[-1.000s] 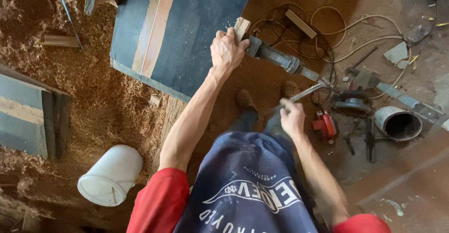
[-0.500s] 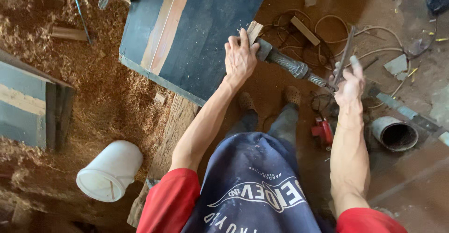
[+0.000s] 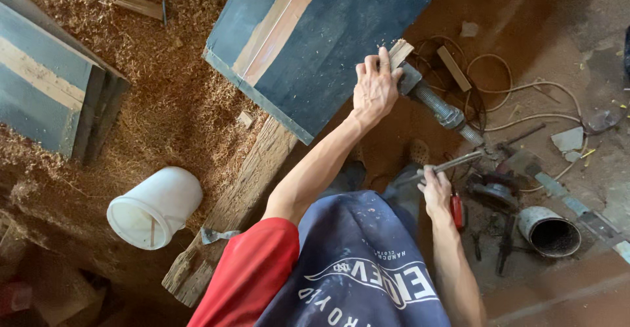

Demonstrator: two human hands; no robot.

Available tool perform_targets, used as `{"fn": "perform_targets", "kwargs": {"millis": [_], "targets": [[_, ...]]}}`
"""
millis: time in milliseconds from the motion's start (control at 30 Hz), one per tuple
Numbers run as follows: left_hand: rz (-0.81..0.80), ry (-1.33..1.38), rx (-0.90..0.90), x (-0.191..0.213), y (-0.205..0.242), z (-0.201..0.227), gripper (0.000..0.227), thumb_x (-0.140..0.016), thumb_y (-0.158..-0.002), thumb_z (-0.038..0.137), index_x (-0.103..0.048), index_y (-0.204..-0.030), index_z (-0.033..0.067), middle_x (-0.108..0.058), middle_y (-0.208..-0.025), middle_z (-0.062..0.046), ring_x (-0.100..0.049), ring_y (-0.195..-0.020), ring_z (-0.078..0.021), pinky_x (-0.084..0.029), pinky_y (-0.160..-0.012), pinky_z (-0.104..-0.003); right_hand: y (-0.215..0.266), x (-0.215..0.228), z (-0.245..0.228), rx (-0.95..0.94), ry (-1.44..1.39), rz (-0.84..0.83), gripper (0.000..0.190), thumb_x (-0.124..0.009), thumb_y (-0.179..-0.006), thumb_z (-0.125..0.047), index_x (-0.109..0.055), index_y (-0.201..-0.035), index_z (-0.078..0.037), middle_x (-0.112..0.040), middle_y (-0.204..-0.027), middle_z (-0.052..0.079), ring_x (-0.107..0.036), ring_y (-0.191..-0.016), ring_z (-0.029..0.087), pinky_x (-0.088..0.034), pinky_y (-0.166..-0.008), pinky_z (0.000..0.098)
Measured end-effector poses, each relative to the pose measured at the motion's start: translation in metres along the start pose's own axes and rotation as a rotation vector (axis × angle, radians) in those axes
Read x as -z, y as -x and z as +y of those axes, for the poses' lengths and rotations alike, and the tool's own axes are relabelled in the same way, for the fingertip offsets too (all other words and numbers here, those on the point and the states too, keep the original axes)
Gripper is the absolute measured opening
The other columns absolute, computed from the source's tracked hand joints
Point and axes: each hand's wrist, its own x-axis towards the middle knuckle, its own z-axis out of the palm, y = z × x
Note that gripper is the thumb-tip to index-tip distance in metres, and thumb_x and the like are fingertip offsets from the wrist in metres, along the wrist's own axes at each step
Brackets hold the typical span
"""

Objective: The person secures a wooden plank to a dark-colored box using a bench vise and a metal bar. They tighten the vise to hold the plank in place, then use a hammer to tap the wood. The person flips the box over to inspect the alignment and continues to adjust the plank and the vise mechanism.

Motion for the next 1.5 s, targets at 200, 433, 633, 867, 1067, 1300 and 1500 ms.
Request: {"fn": "perform_targets", "kwargs": {"millis": [200,433,633,867,1067,1300,1500], "targets": [[0.041,0.007,-0.041,0.002,0.0,0.0,0.068,-0.053,-0.102,0.039,-0.032,-0.152,-0.0026,-0.048,-0.13,-0.021,-0.051,-0.114,-0.0422,-0.056,-0.089,-0.048,0.086,0.007,-0.056,0.035,-0.018,0.051,0.052,-0.058,-0.098,-0.012,-0.04,-0.147,-0.012,-0.07,-0.099,0.014,-0.071,-0.086,0.019,-0.058,-0.073,0.0378],[0.047,-0.023,-0.066,0.002,0.0,-0.001,0.065,-0.052,-0.105,0.037,-0.033,-0.152,-0.003,-0.048,-0.13,-0.022,-0.051,-0.111,-0.041,-0.057,-0.088,-0.048,0.062,0.018,-0.01,0.25,-0.031,0.061,0.053,-0.069,-0.098,-0.008,-0.047,-0.146,-0.002,-0.066,-0.107,0.013,-0.07,-0.083,0.025,-0.058,-0.074,0.0368],[-0.033,-0.001,-0.047,0.006,-0.001,0.001,0.064,-0.046,-0.105,0.038,-0.033,-0.152,-0.0042,-0.046,-0.13,-0.025,-0.049,-0.111,-0.0412,-0.058,-0.083,-0.045,0.029,0.028,0.04,0.3,0.66,0.233,0.028,-0.073,-0.106,-0.029,-0.071,-0.127,-0.01,-0.075,-0.106,0.014,-0.072,-0.097,0.027,-0.056,-0.089,0.041],[0.005,-0.063,-0.073,0.001,-0.002,-0.002,0.064,-0.046,-0.106,0.041,-0.037,-0.151,-0.0043,-0.047,-0.129,-0.023,-0.05,-0.11,-0.0392,-0.056,-0.087,-0.046,0.128,0.039,-0.035,0.238,0.109,0.097,0.079,-0.069,-0.087,-0.014,-0.029,-0.154,-0.005,-0.067,-0.105,0.015,-0.069,-0.086,0.02,-0.058,-0.072,0.0358],[0.035,-0.081,-0.077,-0.002,-0.002,-0.004,0.063,-0.051,-0.105,0.039,-0.04,-0.15,-0.0042,-0.05,-0.126,-0.022,-0.051,-0.106,-0.0384,-0.052,-0.09,-0.047,0.178,0.101,-0.094,0.352,-0.362,-0.096,0.05,-0.058,-0.11,-0.028,-0.051,-0.151,0.0,-0.07,-0.095,0.021,-0.066,-0.085,0.025,-0.052,-0.08,0.0335],[0.091,-0.045,-0.083,-0.004,0.0,-0.006,0.062,-0.056,-0.103,0.037,-0.043,-0.148,-0.0037,-0.051,-0.126,-0.022,-0.051,-0.107,-0.0406,-0.051,-0.091,-0.047,0.13,0.107,-0.203,0.561,-0.811,-0.056,0.047,-0.048,-0.115,-0.041,-0.057,-0.149,-0.009,-0.069,-0.107,0.01,-0.067,-0.099,0.021,-0.058,-0.085,0.0398],[0.058,-0.009,-0.055,0.005,0.0,0.001,0.061,-0.056,-0.103,0.037,-0.045,-0.148,-0.0021,-0.052,-0.126,-0.022,-0.052,-0.11,-0.0405,-0.05,-0.093,-0.047,0.016,0.116,-0.249,0.514,-0.47,0.047,0.013,-0.057,-0.115,-0.016,-0.058,-0.125,-0.009,-0.062,-0.098,0.001,-0.06,-0.082,0.01,-0.056,-0.071,0.0308]]}}
